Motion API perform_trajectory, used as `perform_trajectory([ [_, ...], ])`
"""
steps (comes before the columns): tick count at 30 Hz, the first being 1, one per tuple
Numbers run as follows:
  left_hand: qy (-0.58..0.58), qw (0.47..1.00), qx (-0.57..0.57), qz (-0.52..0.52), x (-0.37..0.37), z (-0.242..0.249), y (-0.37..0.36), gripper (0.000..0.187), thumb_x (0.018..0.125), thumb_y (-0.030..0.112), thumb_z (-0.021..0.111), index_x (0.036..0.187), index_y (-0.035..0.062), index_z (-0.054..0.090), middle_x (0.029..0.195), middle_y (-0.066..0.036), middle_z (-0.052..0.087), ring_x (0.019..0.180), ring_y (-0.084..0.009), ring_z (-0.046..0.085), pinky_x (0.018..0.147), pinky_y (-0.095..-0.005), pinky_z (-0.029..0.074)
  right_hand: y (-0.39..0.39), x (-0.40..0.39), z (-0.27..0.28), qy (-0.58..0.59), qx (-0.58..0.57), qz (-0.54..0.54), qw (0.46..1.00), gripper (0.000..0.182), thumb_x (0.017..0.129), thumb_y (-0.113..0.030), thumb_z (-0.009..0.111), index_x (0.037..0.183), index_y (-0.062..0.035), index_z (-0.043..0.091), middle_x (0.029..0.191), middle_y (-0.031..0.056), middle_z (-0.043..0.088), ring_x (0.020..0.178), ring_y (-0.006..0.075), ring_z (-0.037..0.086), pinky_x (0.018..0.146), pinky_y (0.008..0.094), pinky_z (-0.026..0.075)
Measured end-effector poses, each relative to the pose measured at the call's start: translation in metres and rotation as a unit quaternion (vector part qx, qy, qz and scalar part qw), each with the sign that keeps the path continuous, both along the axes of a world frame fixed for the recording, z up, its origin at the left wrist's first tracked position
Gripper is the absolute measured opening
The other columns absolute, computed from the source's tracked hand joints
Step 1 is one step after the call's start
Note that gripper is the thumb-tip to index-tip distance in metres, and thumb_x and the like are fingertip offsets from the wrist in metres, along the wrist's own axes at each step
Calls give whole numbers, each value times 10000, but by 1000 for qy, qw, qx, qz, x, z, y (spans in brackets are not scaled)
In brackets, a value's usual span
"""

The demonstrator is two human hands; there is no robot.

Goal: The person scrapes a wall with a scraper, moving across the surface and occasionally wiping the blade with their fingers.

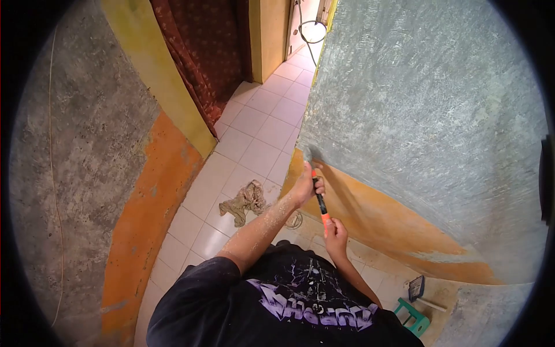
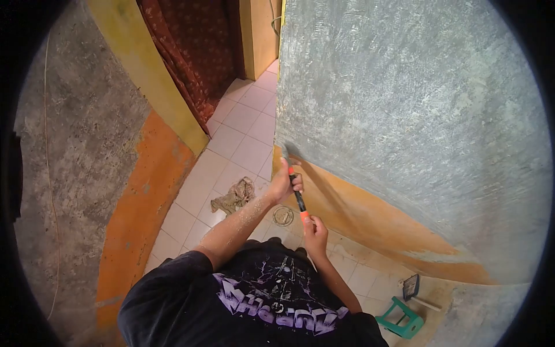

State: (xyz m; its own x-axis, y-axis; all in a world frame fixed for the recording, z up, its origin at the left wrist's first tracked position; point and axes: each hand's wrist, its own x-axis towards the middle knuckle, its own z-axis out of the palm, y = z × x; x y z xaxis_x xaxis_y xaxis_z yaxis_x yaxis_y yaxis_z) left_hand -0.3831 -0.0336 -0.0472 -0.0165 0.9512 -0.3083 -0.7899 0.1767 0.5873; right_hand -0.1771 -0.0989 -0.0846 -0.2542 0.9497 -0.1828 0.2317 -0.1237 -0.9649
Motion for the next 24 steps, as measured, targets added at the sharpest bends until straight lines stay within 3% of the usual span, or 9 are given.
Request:
perform_trajectory([
  [4,20,999,32,21,-14,-1,-1,640,969,703,167,1196,147,387,613,30,278,527,-126,316,596,-330,389,-1,-19,5,-32,22,0,999,284,990,-274,603,1017,7,630,625,-46,491,539,39,421,479,236,322],
  [9,18,1000,10,-5,-3,-3,-2,659,963,713,163,1190,136,385,606,35,262,518,-119,318,612,-326,414,-8,-11,6,-32,-4,-2,999,282,1003,-272,573,1020,5,618,638,-30,494,549,48,440,482,236,347],
  [13,43,998,16,37,-34,-10,1,623,991,677,174,1178,128,403,618,25,301,532,-125,345,590,-325,418,-3,-38,-1,-55,49,25,997,296,1006,-288,571,996,4,614,644,-36,491,543,46,431,484,225,337],
  [20,-12,1000,-1,12,-19,-9,-7,641,974,702,189,1182,134,402,632,20,298,550,-134,339,604,-330,402,-10,-23,6,-35,17,19,999,301,1006,-295,572,1000,3,609,644,-35,490,536,48,418,480,227,324],
  [24,14,1000,-11,14,-23,-9,-3,638,975,699,190,1184,134,399,633,22,296,549,-133,337,599,-328,403,-11,-30,11,-32,10,16,999,289,1001,-289,582,1009,-2,614,629,-40,485,529,40,413,477,226,315],
])
